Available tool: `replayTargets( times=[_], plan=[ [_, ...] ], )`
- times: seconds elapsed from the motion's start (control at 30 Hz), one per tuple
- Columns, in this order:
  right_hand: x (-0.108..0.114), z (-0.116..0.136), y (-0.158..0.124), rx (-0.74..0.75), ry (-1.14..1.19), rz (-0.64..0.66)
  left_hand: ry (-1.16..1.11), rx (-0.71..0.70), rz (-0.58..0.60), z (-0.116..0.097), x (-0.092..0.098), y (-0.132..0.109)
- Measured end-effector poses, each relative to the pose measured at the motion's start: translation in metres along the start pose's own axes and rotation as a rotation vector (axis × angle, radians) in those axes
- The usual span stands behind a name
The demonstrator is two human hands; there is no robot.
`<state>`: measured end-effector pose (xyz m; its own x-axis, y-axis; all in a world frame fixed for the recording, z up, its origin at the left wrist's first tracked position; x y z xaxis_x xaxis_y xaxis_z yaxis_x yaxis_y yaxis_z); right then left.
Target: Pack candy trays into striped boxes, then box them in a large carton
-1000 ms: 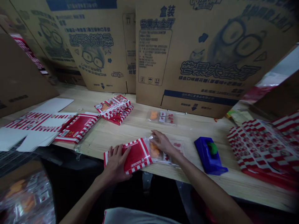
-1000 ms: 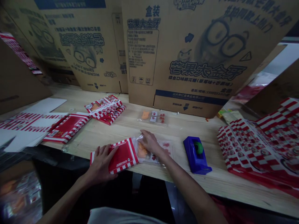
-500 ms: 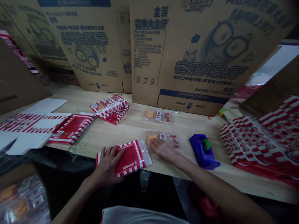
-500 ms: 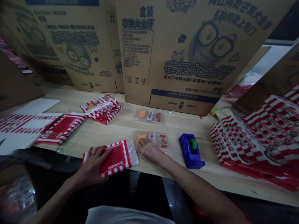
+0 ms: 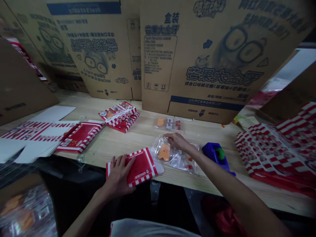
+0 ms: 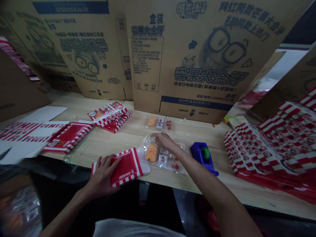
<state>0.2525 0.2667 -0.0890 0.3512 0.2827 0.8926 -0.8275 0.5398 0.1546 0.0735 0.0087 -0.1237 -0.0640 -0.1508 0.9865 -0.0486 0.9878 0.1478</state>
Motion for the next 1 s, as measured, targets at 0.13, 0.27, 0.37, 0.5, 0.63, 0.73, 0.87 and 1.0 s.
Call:
replayTargets(
  times=[0.13,0.27,0.37,0.5,0.63,0.73,0.87,1.0],
  plan=[
    [-0.012,0.013,-0.012,0.080,0.071,0.066,0.002,0.064,-0.039,0.001,0.001,0.001],
    [-0.031,0.039,-0.029,0.211,0.016,0.206,-0.026,0.056,-0.042,-0.003,-0.004,0.004],
    [-0.046,0.048,-0.036,0.178,0.085,0.191,-0.031,0.037,-0.019,-0.006,-0.008,0.006],
    [-0.054,0.042,-0.039,0.097,0.351,0.020,-0.008,0.029,0.032,-0.005,-0.009,0.008],
    [-0.037,-0.004,-0.055,-0.122,0.414,-0.263,-0.026,0.023,0.094,-0.002,-0.006,0.009],
    [-0.019,-0.049,-0.084,-0.452,0.377,-0.458,-0.054,0.023,0.094,-0.001,-0.004,0.010],
    [-0.024,-0.049,-0.106,-0.551,0.386,-0.405,-0.068,0.022,0.079,-0.010,-0.007,0.016],
    [-0.057,0.014,-0.099,-0.410,0.595,-0.278,-0.068,-0.004,0.051,-0.026,-0.012,0.024]
  ],
)
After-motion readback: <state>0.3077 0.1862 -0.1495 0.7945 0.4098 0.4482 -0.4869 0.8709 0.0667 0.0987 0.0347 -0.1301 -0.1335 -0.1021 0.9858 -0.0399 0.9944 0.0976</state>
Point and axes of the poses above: each hand's wrist, its own y-axis towards the middle knuckle, its own x-axis out of the back of the hand, z = x × y, the point moved 4 cm from there along y, towards the middle knuckle, and after that the axes turned 2 degrees about -z, right-handed, at the moved point
